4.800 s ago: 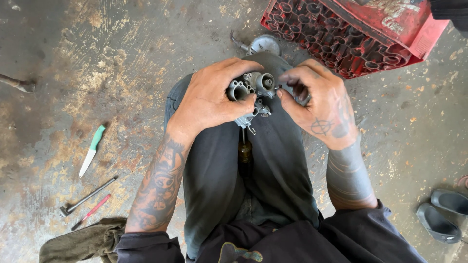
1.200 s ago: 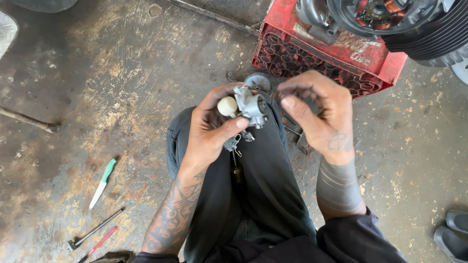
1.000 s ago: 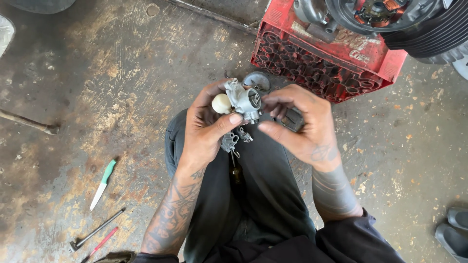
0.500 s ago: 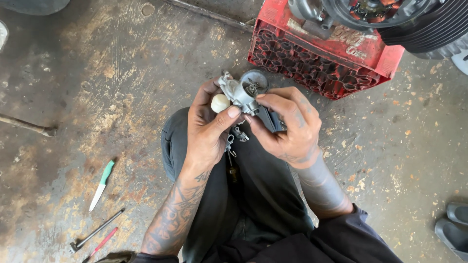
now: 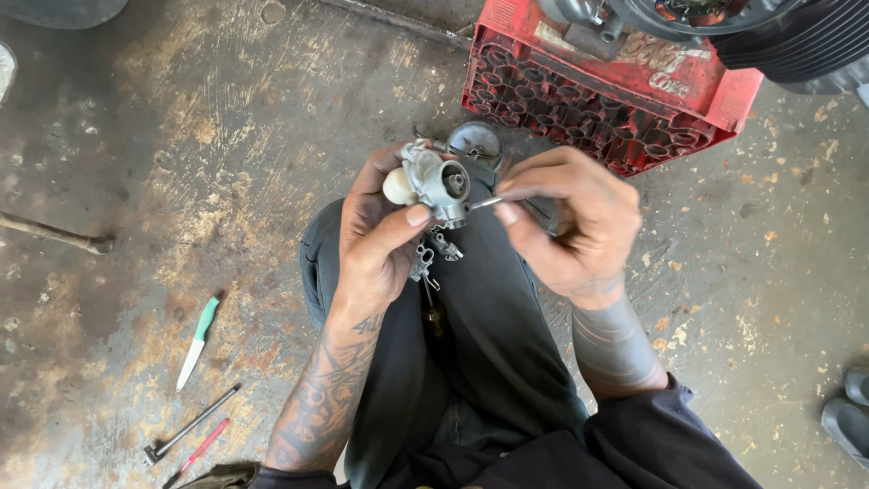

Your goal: The person assembles a carburetor by hand, attaching a float bowl and inserting a float pin. They then use a screwdriver to tighten a screw on the carburetor body.

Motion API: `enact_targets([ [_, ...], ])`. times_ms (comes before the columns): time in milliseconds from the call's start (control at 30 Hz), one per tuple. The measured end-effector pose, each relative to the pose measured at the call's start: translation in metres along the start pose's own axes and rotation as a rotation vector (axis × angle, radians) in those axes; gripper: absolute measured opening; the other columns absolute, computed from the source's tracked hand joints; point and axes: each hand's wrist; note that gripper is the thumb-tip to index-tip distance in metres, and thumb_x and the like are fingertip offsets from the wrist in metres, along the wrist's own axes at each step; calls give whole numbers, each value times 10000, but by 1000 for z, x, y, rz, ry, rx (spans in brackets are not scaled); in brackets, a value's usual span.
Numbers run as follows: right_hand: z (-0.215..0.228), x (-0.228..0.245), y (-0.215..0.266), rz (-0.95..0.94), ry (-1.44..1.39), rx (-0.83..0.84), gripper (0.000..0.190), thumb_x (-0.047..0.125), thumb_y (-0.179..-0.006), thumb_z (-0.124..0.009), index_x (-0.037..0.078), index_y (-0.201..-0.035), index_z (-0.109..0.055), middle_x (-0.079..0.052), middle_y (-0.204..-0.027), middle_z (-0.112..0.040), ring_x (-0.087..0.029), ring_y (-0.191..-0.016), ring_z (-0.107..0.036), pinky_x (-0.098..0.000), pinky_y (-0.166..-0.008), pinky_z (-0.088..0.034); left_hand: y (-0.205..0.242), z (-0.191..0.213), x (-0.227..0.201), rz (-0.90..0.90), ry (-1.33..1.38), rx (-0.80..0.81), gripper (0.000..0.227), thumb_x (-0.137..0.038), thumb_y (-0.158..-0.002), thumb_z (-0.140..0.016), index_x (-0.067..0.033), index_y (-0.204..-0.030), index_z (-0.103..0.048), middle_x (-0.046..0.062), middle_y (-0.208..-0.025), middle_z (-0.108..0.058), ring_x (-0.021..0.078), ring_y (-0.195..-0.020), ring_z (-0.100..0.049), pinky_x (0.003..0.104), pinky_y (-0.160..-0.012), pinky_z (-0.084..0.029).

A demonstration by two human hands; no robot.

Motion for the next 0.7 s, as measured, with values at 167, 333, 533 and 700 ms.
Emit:
enact_targets([
  [167, 11, -35, 3, -29, -116, -150, 132, -30, -950, -686, -39, -1049, -599, -158, -1006, -658, -164, -708, -649, -233, -627, -527, -7, 3, -20, -44, -67, 26, 581, -43, -858, -714, -14, -1409, -528, 214, -1308, -639, 285, -1186, -646, 391, -1074, -540],
  [333, 16, -116, 5, -313, -295, -199, 162, -116, -975, -593, -44, -1119, -586, -134, -964, -653, -172, -790, -640, -282, -738, -586, -34, 30, -54, -24, -219, 47, 581, -60, -838, -701, -14, -1394, -540, 216, -1354, -627, 286, -1233, -637, 389, -1134, -524],
  [533, 2, -270, 49, -416, -45, -202, 149, -110, -911, -667, -25, -1033, -655, -115, -875, -695, -165, -650, -656, -249, -602, -591, -87, 71, -55, 169, -163, -59, 486, 24, -907, -622, 33, -1389, -556, 147, -1193, -694, 187, -935, -719, 259, -841, -643],
  [700, -34, -379, 97, -961, -55, -159, 162, 18, -848, -706, -54, -993, -700, -121, -777, -754, -162, -573, -718, -263, -537, -645, -111, 76, -28, 224, -435, -142, 486, -19, -897, -652, -8, -1370, -544, 121, -1261, -660, 152, -1006, -684, 237, -894, -617],
])
Point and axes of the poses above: each hand's wrist, its own y-axis away from the middle knuckle, its own z-axis out of the back of the hand, x = y × z
